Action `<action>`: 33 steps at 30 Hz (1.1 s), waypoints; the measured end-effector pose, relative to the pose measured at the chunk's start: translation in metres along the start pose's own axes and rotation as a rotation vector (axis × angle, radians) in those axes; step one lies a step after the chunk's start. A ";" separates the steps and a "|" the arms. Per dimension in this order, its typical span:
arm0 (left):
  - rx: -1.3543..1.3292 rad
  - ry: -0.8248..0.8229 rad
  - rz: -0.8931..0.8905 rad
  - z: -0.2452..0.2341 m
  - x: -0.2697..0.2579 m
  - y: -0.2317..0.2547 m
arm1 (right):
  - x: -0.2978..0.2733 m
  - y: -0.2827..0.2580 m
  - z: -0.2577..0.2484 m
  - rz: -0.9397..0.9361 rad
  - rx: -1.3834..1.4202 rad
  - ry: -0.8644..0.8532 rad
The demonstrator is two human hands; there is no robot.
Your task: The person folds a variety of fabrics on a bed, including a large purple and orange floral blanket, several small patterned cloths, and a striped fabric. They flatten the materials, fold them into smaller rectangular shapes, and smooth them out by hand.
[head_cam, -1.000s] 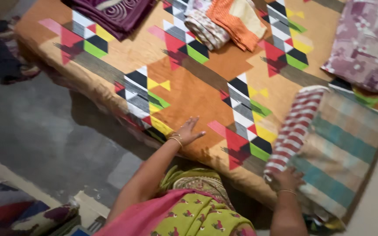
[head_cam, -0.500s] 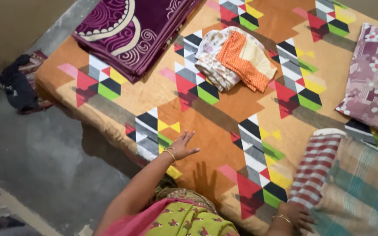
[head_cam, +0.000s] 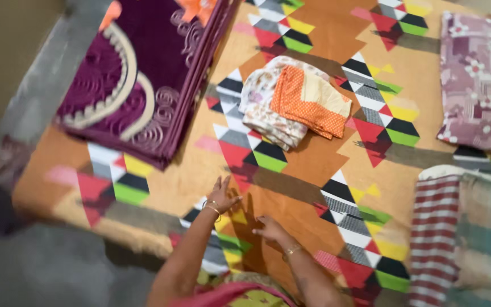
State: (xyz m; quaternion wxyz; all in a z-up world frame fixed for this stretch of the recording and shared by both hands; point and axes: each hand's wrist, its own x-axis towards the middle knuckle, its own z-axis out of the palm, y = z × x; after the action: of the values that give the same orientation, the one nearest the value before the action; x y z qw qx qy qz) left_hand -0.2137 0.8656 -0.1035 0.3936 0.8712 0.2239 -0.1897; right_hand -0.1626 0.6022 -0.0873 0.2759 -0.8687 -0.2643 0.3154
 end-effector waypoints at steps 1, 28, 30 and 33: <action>0.092 0.028 -0.006 -0.016 0.014 -0.008 | 0.012 -0.010 0.003 0.040 -0.030 -0.010; 0.408 -0.403 -0.472 -0.114 0.095 -0.038 | 0.395 0.004 -0.143 0.515 -0.274 0.645; 0.405 -0.394 -0.470 -0.102 0.094 -0.045 | 0.397 0.006 -0.145 0.449 -0.322 0.697; 0.443 -0.310 -0.438 -0.090 0.097 -0.055 | 0.374 0.019 -0.166 0.355 -0.275 0.788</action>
State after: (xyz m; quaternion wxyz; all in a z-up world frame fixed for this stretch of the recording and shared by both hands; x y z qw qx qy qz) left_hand -0.1494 0.9903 -0.1298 0.1742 0.8274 0.2965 -0.4440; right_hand 0.2053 0.7734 -0.1425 0.1791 -0.9829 -0.0254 -0.0348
